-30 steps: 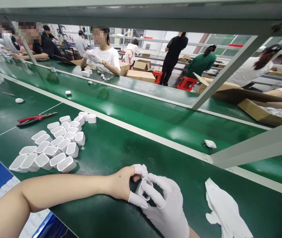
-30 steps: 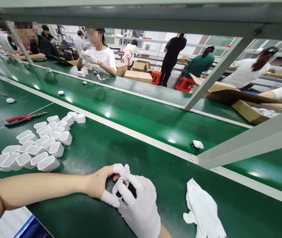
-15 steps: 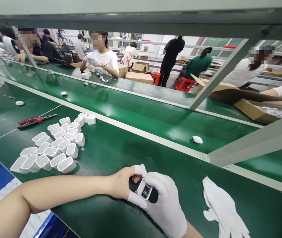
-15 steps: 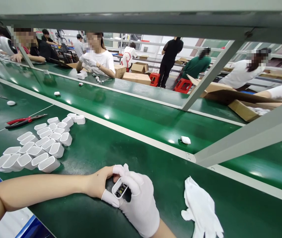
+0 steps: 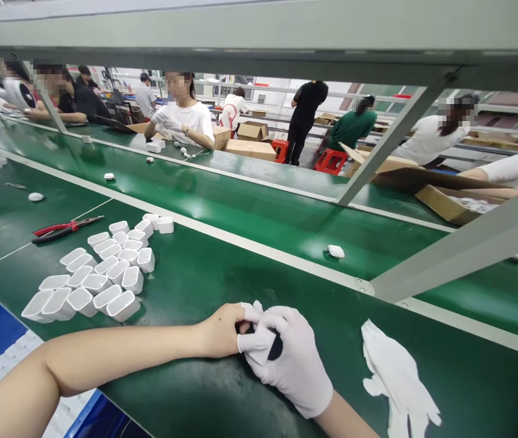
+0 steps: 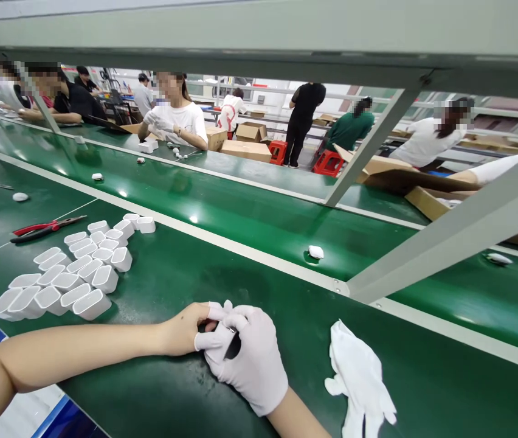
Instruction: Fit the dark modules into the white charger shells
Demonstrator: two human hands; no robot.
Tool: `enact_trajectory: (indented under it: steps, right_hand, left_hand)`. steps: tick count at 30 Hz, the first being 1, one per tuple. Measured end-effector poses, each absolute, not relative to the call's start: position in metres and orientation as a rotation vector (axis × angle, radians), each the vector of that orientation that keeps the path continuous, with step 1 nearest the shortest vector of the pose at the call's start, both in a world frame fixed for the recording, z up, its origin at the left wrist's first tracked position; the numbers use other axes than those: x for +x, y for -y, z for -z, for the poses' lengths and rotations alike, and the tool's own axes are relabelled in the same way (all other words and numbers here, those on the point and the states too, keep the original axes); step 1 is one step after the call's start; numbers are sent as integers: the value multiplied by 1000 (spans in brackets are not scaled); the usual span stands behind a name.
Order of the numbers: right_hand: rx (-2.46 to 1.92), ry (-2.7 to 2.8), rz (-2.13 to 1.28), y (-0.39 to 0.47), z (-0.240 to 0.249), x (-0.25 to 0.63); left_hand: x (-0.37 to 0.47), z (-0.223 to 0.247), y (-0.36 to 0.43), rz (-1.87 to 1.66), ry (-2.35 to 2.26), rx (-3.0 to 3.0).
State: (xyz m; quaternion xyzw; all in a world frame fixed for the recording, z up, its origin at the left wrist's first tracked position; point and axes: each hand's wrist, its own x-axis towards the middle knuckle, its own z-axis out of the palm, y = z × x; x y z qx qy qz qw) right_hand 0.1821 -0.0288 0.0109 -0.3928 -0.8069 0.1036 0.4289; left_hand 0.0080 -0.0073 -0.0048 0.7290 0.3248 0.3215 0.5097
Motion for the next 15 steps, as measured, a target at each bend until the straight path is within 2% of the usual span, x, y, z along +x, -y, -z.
enact_trajectory:
  steps: [9,12,15]
  right_hand:
    - [-1194,1412,-1334,52,-18,175]
    - [-1252,1228,-1554,58,-17,170]
    - [-1252,1175,-1607,59,-16,168]
  left_hand:
    - [4,6,22,-1139,-631,2018]
    - [7,5,24,-1260,-577,2146]
    - [9,1,27,-1337,-599,2139]
